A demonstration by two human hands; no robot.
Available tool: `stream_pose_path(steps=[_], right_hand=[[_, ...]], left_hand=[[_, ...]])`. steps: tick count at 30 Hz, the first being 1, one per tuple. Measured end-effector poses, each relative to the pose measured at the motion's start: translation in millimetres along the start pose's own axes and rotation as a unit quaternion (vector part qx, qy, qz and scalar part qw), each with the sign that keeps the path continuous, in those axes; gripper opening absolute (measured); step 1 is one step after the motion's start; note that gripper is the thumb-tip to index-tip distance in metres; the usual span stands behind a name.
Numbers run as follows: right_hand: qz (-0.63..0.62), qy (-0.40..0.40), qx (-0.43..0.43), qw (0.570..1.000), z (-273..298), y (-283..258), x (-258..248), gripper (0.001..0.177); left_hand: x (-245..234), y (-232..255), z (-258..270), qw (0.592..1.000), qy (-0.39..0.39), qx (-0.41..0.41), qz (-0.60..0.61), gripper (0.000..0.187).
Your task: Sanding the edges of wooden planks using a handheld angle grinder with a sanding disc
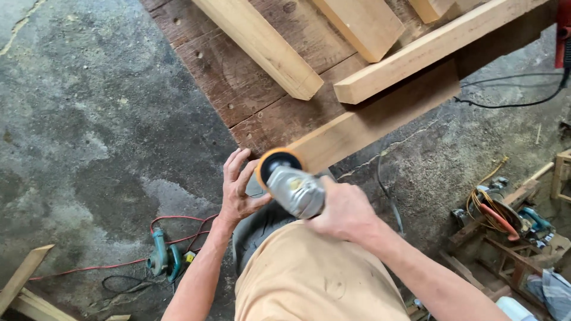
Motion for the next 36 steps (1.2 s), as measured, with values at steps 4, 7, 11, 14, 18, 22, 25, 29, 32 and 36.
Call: stream_pose_path(steps=[4, 7, 11, 14, 18, 22, 25, 29, 32, 36], right_hand=[[0.005, -0.018, -0.002, 1.000, 0, 2, 0, 0.068], [0.020, 0.023, 0.010, 0.999, -7, 24, -9, 0.072], [-0.070, 0.071, 0.078, 0.992, -10, 53, -50, 0.068], [-0.132, 0.088, 0.122, 0.980, -12, 77, -68, 0.065], [-0.204, 0.125, 0.170, 0.956, -5, 98, -95, 0.056], [-0.228, 0.152, 0.169, 0.947, -28, 153, -107, 0.054], [-0.269, 0.130, 0.253, 0.920, -40, 178, -125, 0.034], [-0.315, 0.191, 0.279, 0.887, -65, 245, -134, 0.029], [-0.341, 0.208, 0.303, 0.865, -47, 233, -159, 0.031], [-0.413, 0.240, 0.237, 0.846, -26, 249, -149, 0.039]], left_hand=[[1, -2, 1, 1.000, -0.009, 0.008, 0.008, 0.079], [0, -4, 1, 1.000, -0.015, 0.009, 0.005, 0.081], [-1, 0, -1, 1.000, -0.014, -0.003, 0.009, 0.082], [-2, 2, -3, 1.000, -0.024, -0.009, 0.002, 0.082], [-1, 2, -3, 0.999, -0.031, -0.015, -0.009, 0.083], [-3, 5, -5, 0.999, -0.029, -0.015, -0.022, 0.082], [-3, 14, -7, 0.996, -0.067, 0.017, -0.049, 0.069], [-3, 17, -8, 0.994, -0.081, 0.016, -0.066, 0.071], [-2, 36, -20, 0.993, -0.084, 0.023, -0.083, 0.080], [4, 34, -14, 0.987, -0.097, -0.001, -0.124, 0.083]])
Point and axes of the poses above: each hand's wrist, its own z-axis away from the middle knuckle, its own x-axis out of the palm, y = z × x, the point moved 6 cm from there along -z, towards the middle knuckle, and after that the axes turned 13 degrees about y, right-handed, at the moved point
